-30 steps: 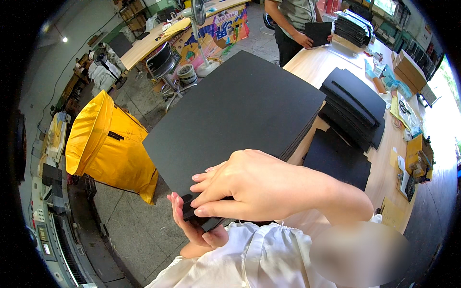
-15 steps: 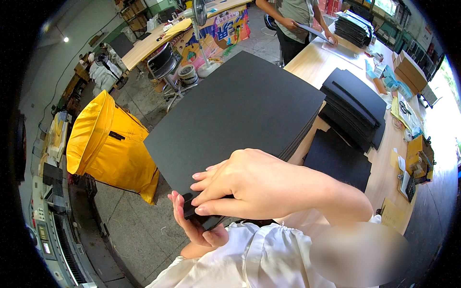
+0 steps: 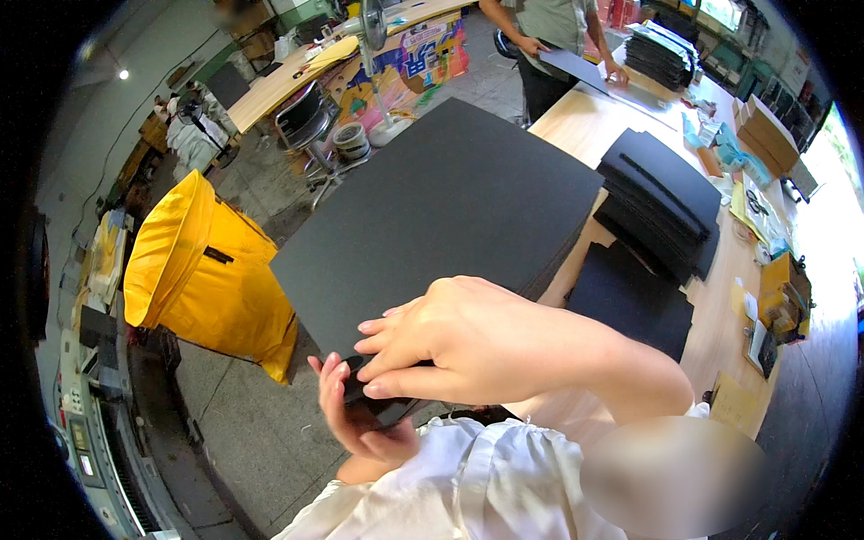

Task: The person repeatedly picks up black rectangular sheets from a large stack on the left and places them onto a smaller stack on the right. The person handles the sheets one at a time, aligning them before adding them to the growing pile.

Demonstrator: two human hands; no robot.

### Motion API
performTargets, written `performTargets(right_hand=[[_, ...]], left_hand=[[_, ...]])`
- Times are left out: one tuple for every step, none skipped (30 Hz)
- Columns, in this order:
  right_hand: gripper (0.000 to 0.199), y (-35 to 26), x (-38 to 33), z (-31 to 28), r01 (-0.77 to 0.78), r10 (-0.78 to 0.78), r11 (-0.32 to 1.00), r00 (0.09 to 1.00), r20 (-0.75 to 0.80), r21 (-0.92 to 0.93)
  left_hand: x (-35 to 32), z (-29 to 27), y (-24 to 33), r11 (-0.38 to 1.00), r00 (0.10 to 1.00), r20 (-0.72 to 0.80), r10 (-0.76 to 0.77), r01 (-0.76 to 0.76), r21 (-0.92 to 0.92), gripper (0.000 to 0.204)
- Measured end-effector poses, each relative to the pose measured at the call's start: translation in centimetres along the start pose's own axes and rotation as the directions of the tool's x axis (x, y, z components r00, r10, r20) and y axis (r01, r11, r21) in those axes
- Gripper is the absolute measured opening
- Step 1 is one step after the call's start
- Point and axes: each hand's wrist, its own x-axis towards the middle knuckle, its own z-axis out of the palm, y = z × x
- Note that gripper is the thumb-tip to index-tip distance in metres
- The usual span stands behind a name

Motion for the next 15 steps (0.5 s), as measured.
performTargets(right_hand=[[0.024, 0.0, 0.1, 0.2, 0.016, -0.016, 1.000, 1.000, -0.011, -0.022], [0.025, -0.1, -0.1, 0.3, 0.016, -0.017, 0.998, 1.000, -0.025, -0.053], [0.025, 0.1, -0.7, 0.4, 0.041, -0.047, 0.994, 0.997, -0.056, -0.102], [0.026, 0.6, -0.7, 0.7, 0.081, -0.092, 0.987, 0.993, -0.073, -0.142], [0.026, 1.1, -0.9, 0.9, 0.145, -0.178, 0.961, 0.976, -0.125, -0.236], [0.028, 1.8, -1.2, 1.3, 0.213, -0.276, 0.930, 0.943, -0.185, -0.300], [0.033, 1.8, -1.3, 1.5, 0.257, -0.358, 0.876, 0.914, -0.193, -0.407], [0.038, 2.2, -1.7, 1.6, 0.268, -0.472, 0.747, 0.858, -0.201, -0.609], [0.043, 2.2, -1.7, 1.4, 0.262, -0.526, 0.704, 0.817, -0.236, -0.660], [0.040, 1.7, -2.4, 0.8, 0.197, -0.520, 0.676, 0.810, -0.271, -0.710], [0.037, 1.3, -3.3, 0.2, 0.137, -0.520, 0.646, 0.799, -0.301, -0.751], [0.035, 1.4, -4.4, 0.2, 0.089, -0.508, 0.619, 0.803, -0.312, -0.780], [0.034, 1.7, -5.8, 0.3, 0.040, -0.496, 0.591, 0.806, -0.323, -0.806], [0.033, 1.5, -7.2, 0.4, -0.010, -0.485, 0.560, 0.806, -0.338, -0.828], [0.031, 0.9, -8.2, 0.5, -0.042, -0.501, 0.545, 0.784, -0.366, -0.837]], left_hand=[[0.7, -0.5, -0.1, 0.998, 1.000, 0.013, 0.000, 0.000, -0.060, 0.052], [1.8, -0.6, 0.2, 0.996, 0.999, 0.014, -0.052, 0.053, -0.074, 0.042], [2.9, -0.5, 0.5, 0.992, 0.995, 0.054, -0.082, 0.086, -0.095, 0.039], [4.0, -1.0, 1.3, 0.992, 0.989, 0.082, -0.119, 0.122, -0.032, 0.026], [4.7, -1.0, 1.3, 0.991, 0.985, 0.117, -0.130, 0.131, -0.001, 0.016], [5.3, -0.9, 1.6, 0.994, 0.990, 0.093, -0.109, 0.106, 0.041, 0.013], [5.5, -1.2, 1.6, 0.995, 0.992, 0.103, -0.071, 0.062, 0.084, 0.010], [5.6, -1.1, 2.0, 0.991, 0.997, 0.060, -0.041, 0.033, 0.128, 0.009], [5.8, -1.2, 2.4, 0.980, 0.999, 0.048, -0.004, -0.006, 0.200, 0.010], [6.2, -1.1, 3.2, 0.986, 0.996, 0.089, 0.022, -0.037, 0.164, 0.011], [6.4, -1.0, 4.1, 0.988, 0.991, 0.128, 0.049, -0.067, 0.136, 0.012], [6.3, -0.9, 4.8, 0.981, 0.977, 0.181, 0.114, -0.139, 0.132, 0.013], [6.1, -0.7, 5.8, 0.969, 0.956, 0.232, 0.179, -0.212, 0.125, 0.014], [6.1, -0.7, 6.6, 0.951, 0.927, 0.282, 0.248, -0.288, 0.113, 0.014], [6.2, -1.0, 7.4, 0.922, 0.888, 0.340, 0.310, -0.368, 0.120, 0.012]])
